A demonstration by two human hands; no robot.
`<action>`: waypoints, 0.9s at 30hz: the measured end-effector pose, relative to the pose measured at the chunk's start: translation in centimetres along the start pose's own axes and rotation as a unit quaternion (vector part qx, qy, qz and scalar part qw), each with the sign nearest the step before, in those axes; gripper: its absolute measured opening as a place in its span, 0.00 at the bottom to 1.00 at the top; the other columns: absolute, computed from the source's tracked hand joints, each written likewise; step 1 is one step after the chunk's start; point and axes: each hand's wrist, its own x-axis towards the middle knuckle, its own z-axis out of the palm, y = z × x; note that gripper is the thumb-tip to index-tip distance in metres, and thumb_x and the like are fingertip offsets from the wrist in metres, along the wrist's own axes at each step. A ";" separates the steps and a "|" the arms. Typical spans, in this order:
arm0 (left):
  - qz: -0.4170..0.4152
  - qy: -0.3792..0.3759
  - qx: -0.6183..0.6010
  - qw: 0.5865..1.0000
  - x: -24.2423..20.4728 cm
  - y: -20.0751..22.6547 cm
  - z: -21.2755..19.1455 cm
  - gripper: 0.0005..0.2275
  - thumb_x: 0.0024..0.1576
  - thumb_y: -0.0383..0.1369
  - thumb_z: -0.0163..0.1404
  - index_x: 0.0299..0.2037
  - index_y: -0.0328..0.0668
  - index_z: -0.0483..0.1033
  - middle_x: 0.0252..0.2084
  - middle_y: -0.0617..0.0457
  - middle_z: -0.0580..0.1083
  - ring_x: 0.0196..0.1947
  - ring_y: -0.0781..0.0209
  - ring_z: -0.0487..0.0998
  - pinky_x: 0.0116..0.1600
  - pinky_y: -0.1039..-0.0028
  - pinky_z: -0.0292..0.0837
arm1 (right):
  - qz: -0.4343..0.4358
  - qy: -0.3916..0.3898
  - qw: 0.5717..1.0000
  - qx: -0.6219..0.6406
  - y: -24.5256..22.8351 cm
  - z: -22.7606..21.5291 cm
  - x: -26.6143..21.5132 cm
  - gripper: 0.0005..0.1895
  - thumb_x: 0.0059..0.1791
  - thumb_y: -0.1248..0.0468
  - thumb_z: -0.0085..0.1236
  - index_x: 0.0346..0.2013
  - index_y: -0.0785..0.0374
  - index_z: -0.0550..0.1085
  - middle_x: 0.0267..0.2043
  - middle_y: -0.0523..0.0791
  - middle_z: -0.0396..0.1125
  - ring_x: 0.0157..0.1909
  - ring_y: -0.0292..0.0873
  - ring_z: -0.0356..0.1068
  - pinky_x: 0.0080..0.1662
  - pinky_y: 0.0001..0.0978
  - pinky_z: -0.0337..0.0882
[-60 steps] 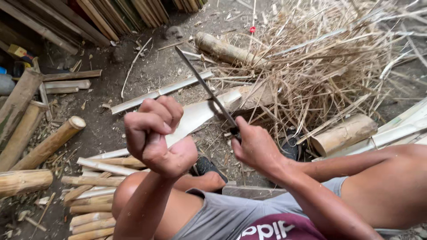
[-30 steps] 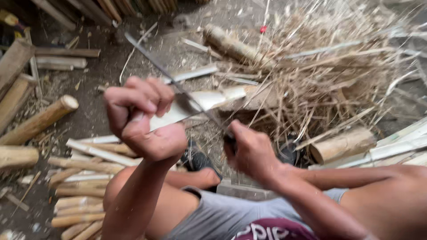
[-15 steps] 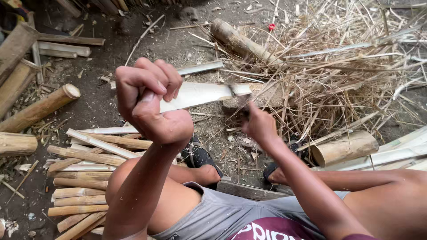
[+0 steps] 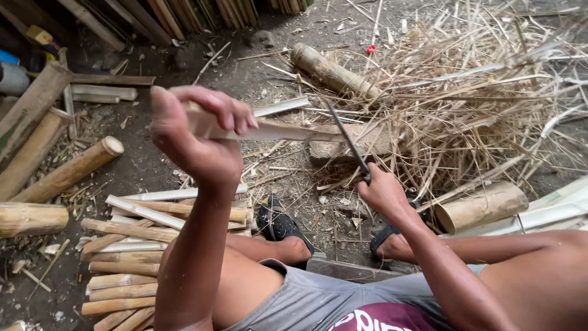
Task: The person uses a knife to shave and shape a piece of bamboo, then measures and cuts it with a hand saw. The person works while sitting on the ground in a cluttered workshop area.
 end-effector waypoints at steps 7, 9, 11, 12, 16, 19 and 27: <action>-0.014 -0.026 0.046 0.998 -3.5 1.1 3.8 0.23 0.75 0.37 0.39 0.27 0.28 0.66 0.18 0.43 0.66 0.15 0.58 0.67 0.24 0.66 0.67 | -0.301 0.100 0.944 0.088 -7.2 -4.9 -12.6 0.08 0.47 0.65 0.54 0.36 0.64 0.66 0.18 0.53 0.68 0.21 0.51 0.73 0.25 0.45 0.70; -0.010 -0.016 0.039 0.999 -3.5 1.4 4.2 0.23 0.75 0.37 0.39 0.26 0.29 0.66 0.19 0.42 0.66 0.16 0.57 0.67 0.24 0.65 0.67 | -0.244 0.100 0.960 0.097 -7.6 -4.9 -12.5 0.09 0.47 0.66 0.55 0.38 0.65 0.67 0.18 0.56 0.67 0.22 0.56 0.71 0.26 0.48 0.67; -0.012 -0.003 0.019 1.000 -3.3 1.7 4.4 0.23 0.76 0.36 0.39 0.27 0.28 0.66 0.20 0.42 0.66 0.17 0.57 0.66 0.26 0.64 0.68 | -0.198 0.059 0.974 0.093 -7.6 -4.7 -12.0 0.09 0.47 0.66 0.55 0.40 0.63 0.67 0.17 0.56 0.65 0.20 0.56 0.70 0.26 0.49 0.67; -0.014 0.004 0.014 1.000 -3.0 1.5 4.6 0.23 0.76 0.36 0.39 0.27 0.28 0.66 0.20 0.42 0.66 0.17 0.57 0.66 0.26 0.63 0.69 | -0.172 0.039 0.980 0.089 -7.2 -4.8 -12.0 0.10 0.47 0.65 0.55 0.40 0.62 0.67 0.16 0.56 0.65 0.18 0.56 0.70 0.26 0.50 0.66; -0.015 0.007 0.050 0.999 -2.8 1.0 4.3 0.23 0.75 0.37 0.39 0.28 0.28 0.66 0.18 0.44 0.65 0.17 0.56 0.67 0.25 0.64 0.68 | -0.299 0.102 0.944 0.096 -6.1 -4.3 -11.7 0.08 0.46 0.67 0.54 0.34 0.64 0.64 0.17 0.52 0.65 0.18 0.53 0.71 0.24 0.48 0.67; -0.016 0.005 0.050 0.999 -3.1 1.2 3.4 0.23 0.76 0.37 0.39 0.27 0.28 0.66 0.18 0.44 0.64 0.16 0.56 0.66 0.25 0.64 0.68 | -0.319 0.143 0.934 0.079 -6.0 -3.0 -10.4 0.07 0.47 0.68 0.54 0.36 0.65 0.65 0.19 0.53 0.66 0.20 0.55 0.70 0.25 0.49 0.67; 0.019 0.042 0.035 0.998 -1.5 0.4 2.4 0.22 0.74 0.38 0.42 0.27 0.30 0.63 0.17 0.44 0.62 0.14 0.58 0.63 0.22 0.62 0.67 | -0.245 0.078 0.966 0.031 -3.1 -0.4 -5.0 0.11 0.45 0.69 0.56 0.41 0.66 0.67 0.23 0.54 0.71 0.23 0.54 0.74 0.27 0.47 0.72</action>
